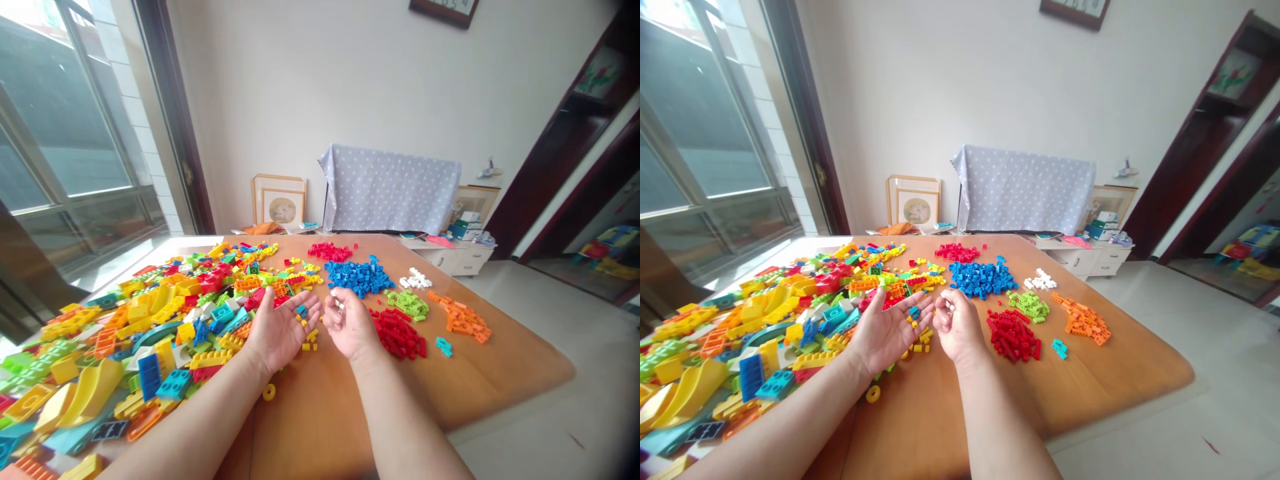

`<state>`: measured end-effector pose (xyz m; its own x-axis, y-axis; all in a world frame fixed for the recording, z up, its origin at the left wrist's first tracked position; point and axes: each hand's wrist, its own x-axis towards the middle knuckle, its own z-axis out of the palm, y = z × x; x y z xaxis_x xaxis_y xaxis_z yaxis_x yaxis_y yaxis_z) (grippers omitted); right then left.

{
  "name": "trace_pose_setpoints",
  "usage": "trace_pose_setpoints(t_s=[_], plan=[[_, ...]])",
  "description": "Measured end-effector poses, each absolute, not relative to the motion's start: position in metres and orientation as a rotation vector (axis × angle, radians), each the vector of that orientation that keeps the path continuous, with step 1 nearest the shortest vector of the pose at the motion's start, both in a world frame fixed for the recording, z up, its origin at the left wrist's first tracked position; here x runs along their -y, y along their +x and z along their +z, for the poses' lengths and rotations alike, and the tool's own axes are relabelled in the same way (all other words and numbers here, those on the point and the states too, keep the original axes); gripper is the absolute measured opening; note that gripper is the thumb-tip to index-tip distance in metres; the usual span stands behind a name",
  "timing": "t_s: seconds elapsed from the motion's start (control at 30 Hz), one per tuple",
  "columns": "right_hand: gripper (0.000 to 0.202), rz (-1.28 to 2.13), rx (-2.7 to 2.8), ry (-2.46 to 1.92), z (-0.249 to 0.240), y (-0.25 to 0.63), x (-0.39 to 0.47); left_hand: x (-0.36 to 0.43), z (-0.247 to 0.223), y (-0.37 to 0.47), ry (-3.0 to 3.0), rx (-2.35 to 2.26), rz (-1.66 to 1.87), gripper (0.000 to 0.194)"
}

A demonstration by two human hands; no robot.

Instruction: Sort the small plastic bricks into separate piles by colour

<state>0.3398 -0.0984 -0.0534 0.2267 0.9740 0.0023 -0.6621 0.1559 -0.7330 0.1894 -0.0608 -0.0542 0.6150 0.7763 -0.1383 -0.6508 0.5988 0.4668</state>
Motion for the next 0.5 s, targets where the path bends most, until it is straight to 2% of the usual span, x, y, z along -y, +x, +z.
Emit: trace_pose_setpoints(t_s=[0.17,0.4,0.5], plan=[[0.018,1.380,0.472,-0.642,-0.054,0.345,0.095,0.062,-0.052,0.189,0.389,-0.315,0.841,0.072],[0.025,1.244,0.738,-0.865,-0.053,0.332,0.103,0.062,-0.050,0.187,0.400,-0.298,0.847,0.072],[0.022,1.204,0.784,-0.959,-0.048,0.326,0.106,0.062,-0.051,0.186,0.404,-0.296,0.854,0.070]])
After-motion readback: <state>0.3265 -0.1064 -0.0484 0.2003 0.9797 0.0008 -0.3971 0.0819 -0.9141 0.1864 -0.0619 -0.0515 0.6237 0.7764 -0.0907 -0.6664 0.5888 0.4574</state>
